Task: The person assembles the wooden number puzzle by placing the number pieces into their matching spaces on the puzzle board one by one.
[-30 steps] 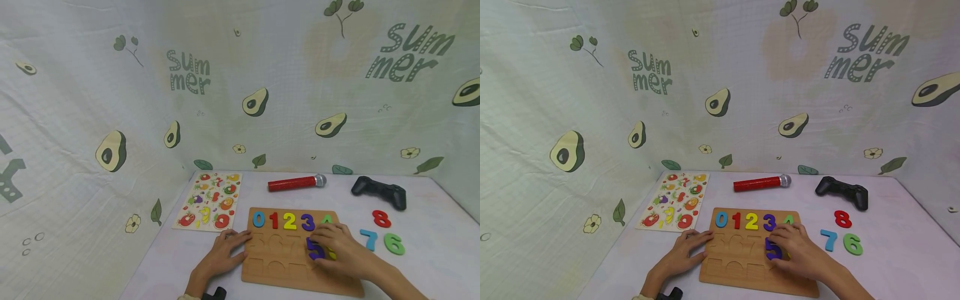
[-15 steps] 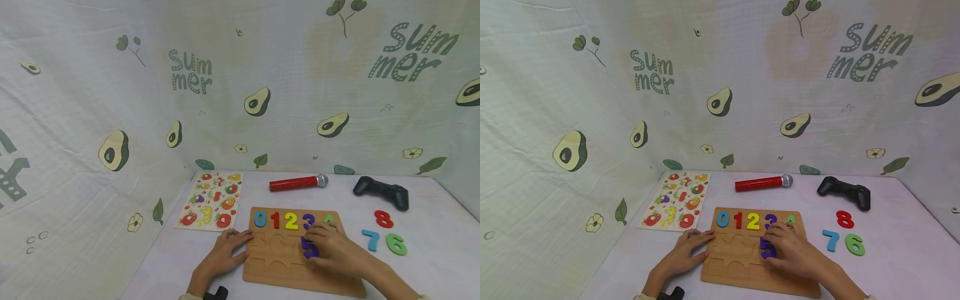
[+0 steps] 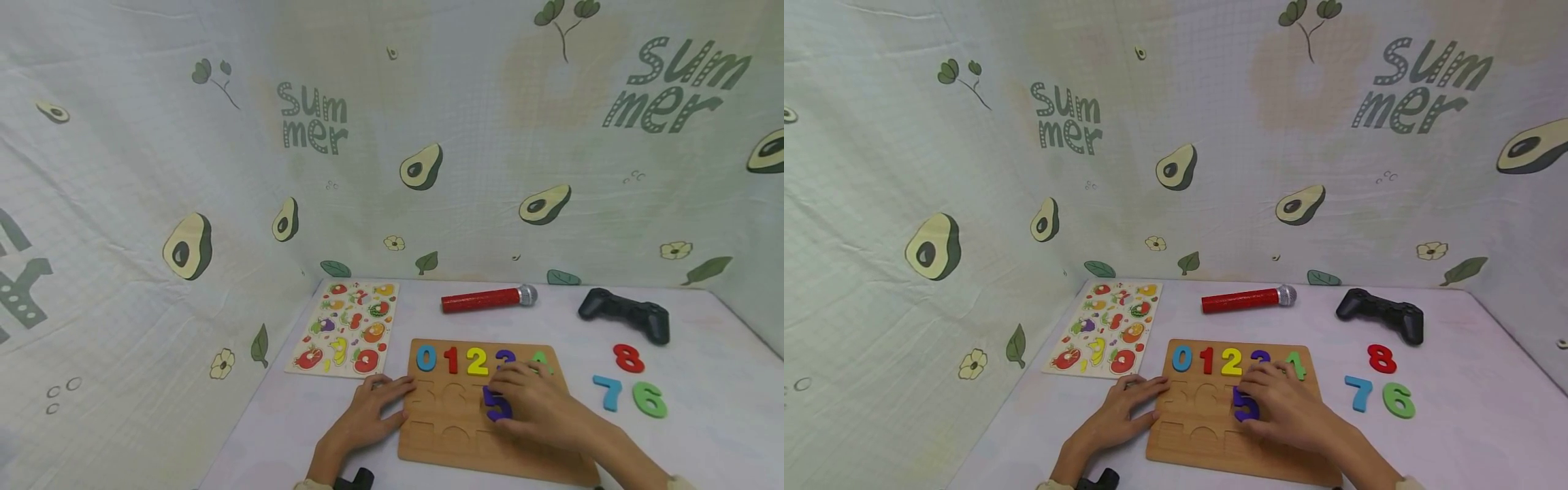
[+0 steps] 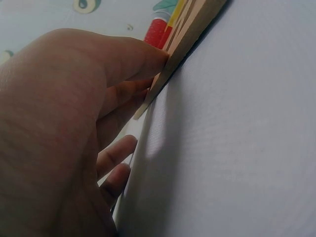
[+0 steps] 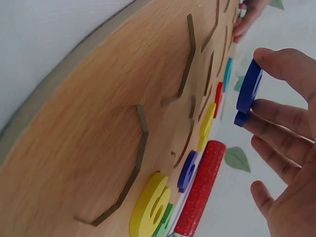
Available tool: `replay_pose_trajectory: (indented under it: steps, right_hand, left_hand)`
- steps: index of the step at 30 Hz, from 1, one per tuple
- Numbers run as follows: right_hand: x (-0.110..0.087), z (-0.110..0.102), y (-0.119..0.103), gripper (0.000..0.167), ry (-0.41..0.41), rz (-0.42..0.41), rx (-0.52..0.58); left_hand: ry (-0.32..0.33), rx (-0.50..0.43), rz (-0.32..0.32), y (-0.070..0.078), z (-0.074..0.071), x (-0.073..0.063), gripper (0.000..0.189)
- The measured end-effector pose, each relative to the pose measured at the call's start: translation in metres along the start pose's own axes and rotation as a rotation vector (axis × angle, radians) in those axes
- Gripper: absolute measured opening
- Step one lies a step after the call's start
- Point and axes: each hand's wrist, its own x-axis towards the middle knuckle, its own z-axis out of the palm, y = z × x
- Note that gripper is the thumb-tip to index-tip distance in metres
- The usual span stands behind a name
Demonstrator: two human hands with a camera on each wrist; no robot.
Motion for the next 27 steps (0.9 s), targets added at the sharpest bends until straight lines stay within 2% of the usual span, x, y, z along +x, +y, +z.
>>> replay_pose_trajectory:
  steps: [8,21,27]
  right_hand:
    - [0.007,0.004,-0.003,0.052,-0.007,-0.015,0.009]
    - [0.017,0.008,-0.013,0.049,-0.001,-0.030,-0.005]
    - [0.024,0.010,-0.018,0.049,0.005,-0.056,-0.003]
  left_hand:
    - [-0.016,-0.012,-0.013,0.000,-0.001,0.002,0.050]
    - [-0.009,0.011,0.003,-0.002,-0.001,0.001,0.050]
    - [-0.013,-0.010,-0.001,-0.002,-0.001,0.002,0.050]
